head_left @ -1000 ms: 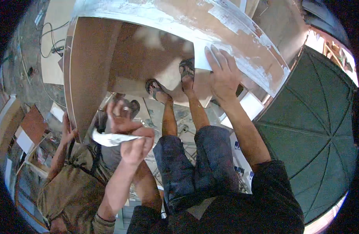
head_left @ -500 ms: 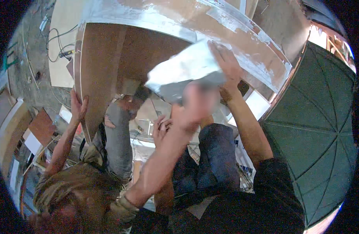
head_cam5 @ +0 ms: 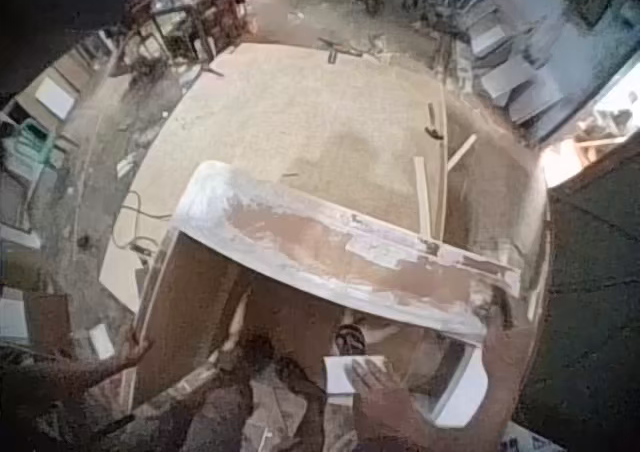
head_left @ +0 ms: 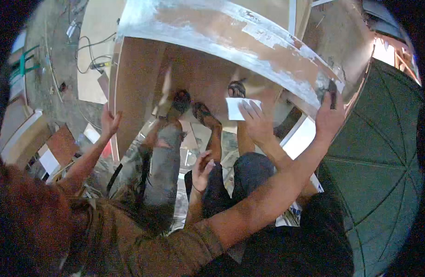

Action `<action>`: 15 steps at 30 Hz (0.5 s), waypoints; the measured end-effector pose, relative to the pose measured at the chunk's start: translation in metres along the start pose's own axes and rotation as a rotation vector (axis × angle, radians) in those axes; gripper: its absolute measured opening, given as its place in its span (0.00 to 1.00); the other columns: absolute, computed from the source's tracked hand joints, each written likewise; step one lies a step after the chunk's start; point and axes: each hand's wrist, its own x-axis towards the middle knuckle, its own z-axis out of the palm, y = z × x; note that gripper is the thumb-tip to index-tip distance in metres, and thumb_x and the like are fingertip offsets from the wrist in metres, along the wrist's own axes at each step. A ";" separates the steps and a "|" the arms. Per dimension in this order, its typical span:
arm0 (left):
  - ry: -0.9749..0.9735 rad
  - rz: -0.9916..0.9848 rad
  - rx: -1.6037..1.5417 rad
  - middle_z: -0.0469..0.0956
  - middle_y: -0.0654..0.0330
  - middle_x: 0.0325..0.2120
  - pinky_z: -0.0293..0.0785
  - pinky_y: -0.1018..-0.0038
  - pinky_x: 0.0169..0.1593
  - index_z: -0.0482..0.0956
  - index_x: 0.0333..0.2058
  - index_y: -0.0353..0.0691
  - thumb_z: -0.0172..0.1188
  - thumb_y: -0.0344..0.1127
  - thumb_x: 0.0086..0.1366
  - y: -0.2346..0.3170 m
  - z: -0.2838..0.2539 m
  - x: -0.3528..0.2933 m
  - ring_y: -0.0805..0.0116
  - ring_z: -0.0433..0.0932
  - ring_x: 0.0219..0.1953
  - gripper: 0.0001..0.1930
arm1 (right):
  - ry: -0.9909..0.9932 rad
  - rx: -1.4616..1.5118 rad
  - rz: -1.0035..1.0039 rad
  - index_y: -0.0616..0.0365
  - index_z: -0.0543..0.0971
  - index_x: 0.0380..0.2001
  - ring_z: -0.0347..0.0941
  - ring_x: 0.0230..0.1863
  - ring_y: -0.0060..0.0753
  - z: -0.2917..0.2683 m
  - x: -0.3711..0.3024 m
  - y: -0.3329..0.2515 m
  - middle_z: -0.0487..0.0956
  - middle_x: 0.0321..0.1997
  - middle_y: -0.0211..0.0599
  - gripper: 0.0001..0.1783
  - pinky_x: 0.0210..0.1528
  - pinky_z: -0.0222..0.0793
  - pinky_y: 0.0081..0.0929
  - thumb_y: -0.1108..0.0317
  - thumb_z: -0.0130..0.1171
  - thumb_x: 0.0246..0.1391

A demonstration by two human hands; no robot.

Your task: The person applies putty to the joints and surfaces of a wooden cabinet structure using scrapers. The person spreads the white filler over the seams, wipes away excess, and uses two scrapers to transfer and smooth the material across several different sections of the wood.

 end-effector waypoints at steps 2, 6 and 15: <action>0.267 0.787 1.494 0.66 0.51 0.46 0.64 0.79 0.44 0.71 0.43 0.37 0.46 0.35 0.58 -0.018 0.000 -0.034 0.64 0.70 0.42 0.15 | 0.058 0.014 0.178 0.55 0.69 0.45 0.66 0.47 0.41 0.002 -0.041 0.032 0.71 0.45 0.38 0.24 0.46 0.64 0.32 0.76 0.47 0.38; -0.221 0.603 0.066 0.61 0.39 0.48 0.66 0.75 0.44 0.70 0.38 0.23 0.46 0.29 0.52 -0.006 -0.051 -0.047 0.54 0.69 0.41 0.16 | 0.197 0.191 0.429 0.57 0.69 0.44 0.68 0.45 0.39 -0.017 -0.082 0.046 0.71 0.45 0.39 0.22 0.43 0.66 0.32 0.78 0.45 0.40; -0.223 0.815 0.359 0.67 0.47 0.44 0.46 0.55 0.57 0.71 0.41 0.32 0.46 0.42 0.54 -0.028 0.029 -0.065 0.52 0.59 0.52 0.21 | 0.144 0.359 1.237 0.49 0.70 0.45 0.69 0.38 0.47 0.003 -0.308 0.020 0.73 0.38 0.48 0.20 0.40 0.62 0.39 0.70 0.47 0.45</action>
